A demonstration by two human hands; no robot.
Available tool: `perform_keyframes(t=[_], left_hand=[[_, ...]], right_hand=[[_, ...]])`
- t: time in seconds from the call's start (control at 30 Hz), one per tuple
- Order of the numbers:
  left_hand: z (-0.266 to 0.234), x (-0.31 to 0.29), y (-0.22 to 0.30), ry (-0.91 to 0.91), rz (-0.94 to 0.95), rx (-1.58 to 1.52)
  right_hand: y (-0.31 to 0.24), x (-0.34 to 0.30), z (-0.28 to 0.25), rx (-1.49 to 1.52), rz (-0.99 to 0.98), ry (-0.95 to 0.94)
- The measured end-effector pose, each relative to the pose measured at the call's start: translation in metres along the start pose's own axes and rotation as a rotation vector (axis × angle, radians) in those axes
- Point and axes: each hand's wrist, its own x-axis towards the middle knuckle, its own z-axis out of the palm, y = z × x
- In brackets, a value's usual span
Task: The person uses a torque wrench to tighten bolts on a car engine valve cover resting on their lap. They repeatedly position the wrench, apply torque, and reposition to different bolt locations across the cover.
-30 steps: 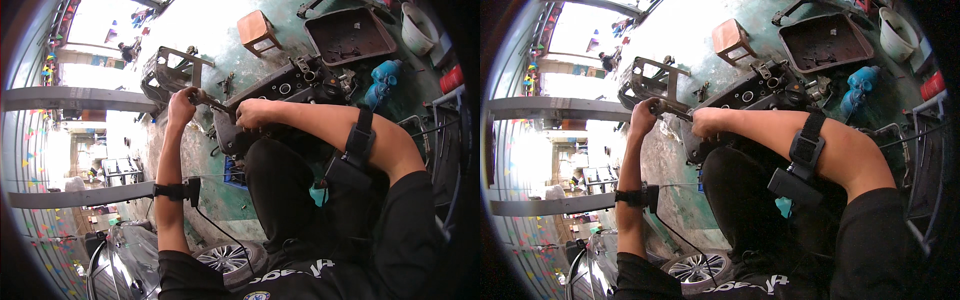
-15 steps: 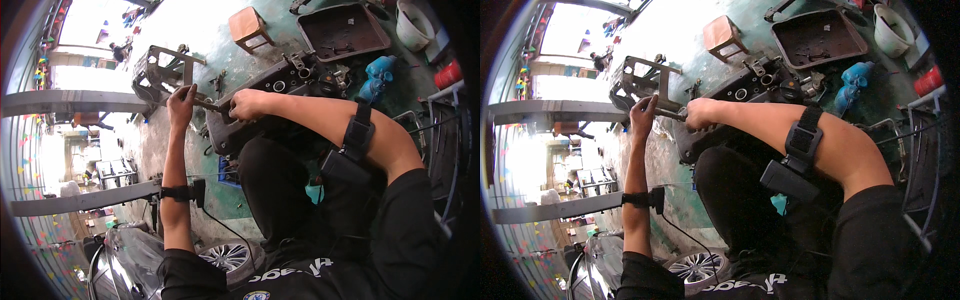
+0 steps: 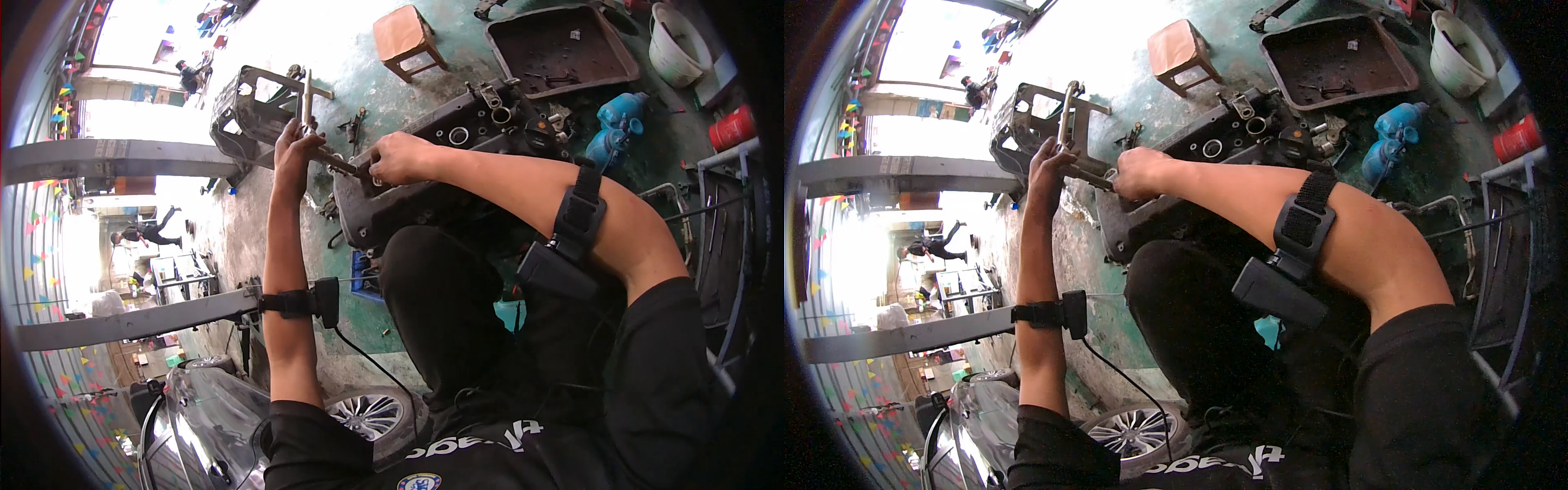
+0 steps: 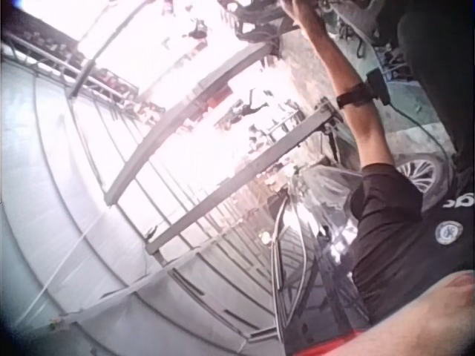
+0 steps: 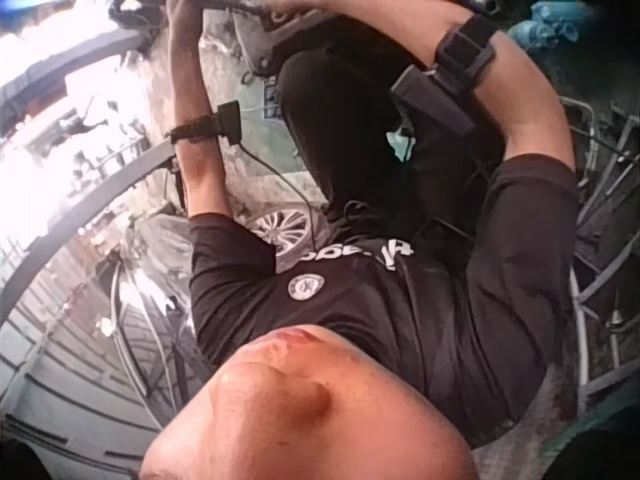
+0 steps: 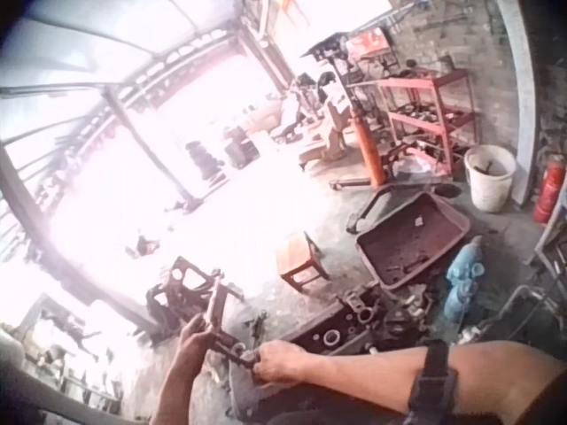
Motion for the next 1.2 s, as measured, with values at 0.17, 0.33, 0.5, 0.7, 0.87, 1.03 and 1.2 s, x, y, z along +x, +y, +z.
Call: perform_keyframes(t=[0.17,0.33,0.5,0.7,0.87,1.03,1.2], left_hand=[[-0.008,-0.008,0.012,-0.145,0.022,0.065],[0.0,-0.005,0.019,-0.029,0.099,0.358],[0.012,-0.017,0.022,0.061,-0.021,0.561],[0.011,-0.015,0.004,0.164,0.107,0.463],[0.002,-0.022,0.005,0.247,0.114,0.233],[-0.004,-0.03,0.022,0.25,-0.212,0.51],[-0.001,-0.024,0.036,0.197,-0.199,0.577]], right_hand=[[0.004,-0.002,-0.001,-0.016,0.012,-0.008],[0.023,0.013,0.001,0.557,0.254,0.101],[0.045,0.017,-0.021,0.351,0.437,0.761],[0.034,-0.013,-0.033,0.964,-0.103,0.715],[-0.004,-0.036,-0.04,0.452,-0.162,0.744],[-0.029,-0.06,-0.026,-0.029,-0.541,0.774],[-0.057,-0.083,0.004,0.017,-0.647,0.367]])
